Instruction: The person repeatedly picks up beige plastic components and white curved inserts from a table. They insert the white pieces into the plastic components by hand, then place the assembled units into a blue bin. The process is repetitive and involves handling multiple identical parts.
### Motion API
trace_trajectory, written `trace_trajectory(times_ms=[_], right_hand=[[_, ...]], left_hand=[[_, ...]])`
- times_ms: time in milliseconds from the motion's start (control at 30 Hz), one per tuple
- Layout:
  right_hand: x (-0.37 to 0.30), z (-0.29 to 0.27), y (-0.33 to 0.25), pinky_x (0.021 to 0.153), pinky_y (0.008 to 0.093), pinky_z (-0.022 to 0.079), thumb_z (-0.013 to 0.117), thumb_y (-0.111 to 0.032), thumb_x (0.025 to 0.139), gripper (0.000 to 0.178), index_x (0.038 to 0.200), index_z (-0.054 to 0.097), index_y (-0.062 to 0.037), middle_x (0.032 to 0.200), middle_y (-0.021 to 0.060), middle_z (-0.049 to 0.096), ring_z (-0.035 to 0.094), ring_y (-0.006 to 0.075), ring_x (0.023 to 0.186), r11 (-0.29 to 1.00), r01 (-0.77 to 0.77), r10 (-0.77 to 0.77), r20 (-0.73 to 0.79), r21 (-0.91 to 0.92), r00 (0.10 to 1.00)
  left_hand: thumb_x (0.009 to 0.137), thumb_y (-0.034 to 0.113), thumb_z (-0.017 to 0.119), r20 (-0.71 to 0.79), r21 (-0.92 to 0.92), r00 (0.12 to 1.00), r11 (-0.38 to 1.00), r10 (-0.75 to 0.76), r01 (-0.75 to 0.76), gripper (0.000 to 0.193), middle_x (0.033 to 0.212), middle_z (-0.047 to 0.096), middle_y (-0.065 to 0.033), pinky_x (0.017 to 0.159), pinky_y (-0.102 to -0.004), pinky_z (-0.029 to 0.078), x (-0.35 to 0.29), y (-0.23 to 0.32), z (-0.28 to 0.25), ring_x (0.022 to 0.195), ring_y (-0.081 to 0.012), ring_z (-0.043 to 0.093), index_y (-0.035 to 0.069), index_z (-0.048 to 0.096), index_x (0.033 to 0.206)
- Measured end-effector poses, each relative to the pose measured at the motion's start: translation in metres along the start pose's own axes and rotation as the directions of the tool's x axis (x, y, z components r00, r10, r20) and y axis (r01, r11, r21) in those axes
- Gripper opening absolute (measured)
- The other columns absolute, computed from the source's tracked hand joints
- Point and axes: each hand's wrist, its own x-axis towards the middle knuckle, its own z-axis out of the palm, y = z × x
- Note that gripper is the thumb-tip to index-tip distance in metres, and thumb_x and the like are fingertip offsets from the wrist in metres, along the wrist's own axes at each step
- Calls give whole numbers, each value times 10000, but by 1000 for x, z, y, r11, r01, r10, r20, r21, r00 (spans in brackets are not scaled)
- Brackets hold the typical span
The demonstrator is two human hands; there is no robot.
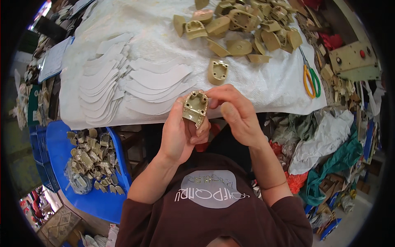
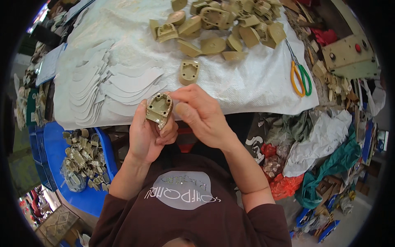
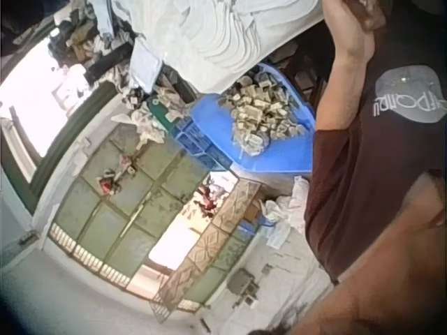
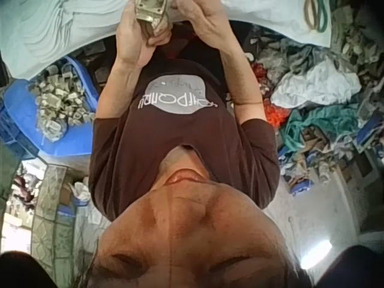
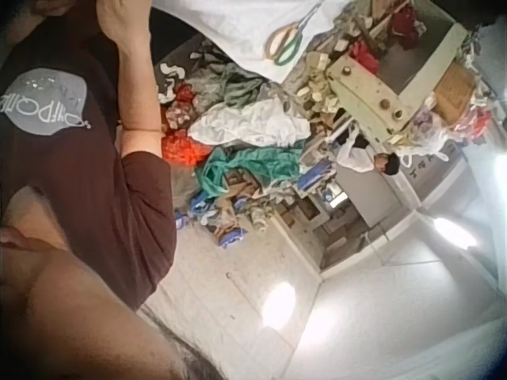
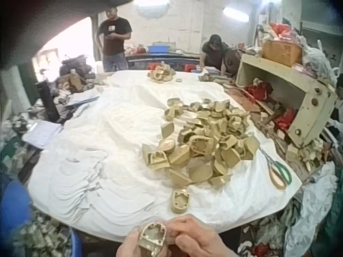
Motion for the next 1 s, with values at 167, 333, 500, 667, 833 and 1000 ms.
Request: trace_trajectory(times_ms=[167,333,500,667,833,1000], right_hand=[[23,12,1,722,286,460,594,-74,883,182,1054,609,-12,994,100,594,557,170,800,1000,-13,12,-53,-21,999],[51,33,2,775,360,457,648,-19,782,227,1008,621,-14,988,113,585,544,258,894,884,251,-230,100,-395,968],[65,49,11,820,389,419,674,-65,749,212,956,644,-29,1024,104,572,498,285,975,816,315,-232,225,-485,947],[71,58,10,846,392,345,667,-107,764,190,952,662,-79,1048,71,558,478,252,1006,709,307,-222,212,-634,952],[78,63,17,879,443,280,640,-69,711,114,818,666,-98,1047,56,547,452,239,1031,625,265,-165,208,-734,964],[79,67,22,873,443,276,626,-46,688,68,739,632,-90,1019,46,555,453,244,1024,633,280,-182,213,-722,960]], left_hand=[[995,440,215,-217,88,963,986,158,-142,505,574,414,-36,440,-254,293,-20,26,-8,452,-119,332,105,447,1293],[973,344,413,-377,756,454,551,807,-352,477,901,525,-63,548,-231,426,-67,63,-70,680,-120,529,61,358,1353],[902,155,494,79,884,22,-80,997,460,534,1092,543,-180,871,-382,411,-179,113,-196,948,-247,533,60,335,1403],[835,75,562,31,596,6,-23,1000,802,490,1205,540,-163,962,-409,364,-186,125,-183,1071,-292,517,45,466,1315],[766,4,590,198,962,303,-245,932,125,306,1092,607,-126,904,-384,421,-92,83,-101,1014,-281,573,25,619,1071],[761,-30,566,491,831,548,-554,677,-61,273,1065,640,-130,953,-392,399,-24,50,-52,1067,-280,588,8,629,1024]])
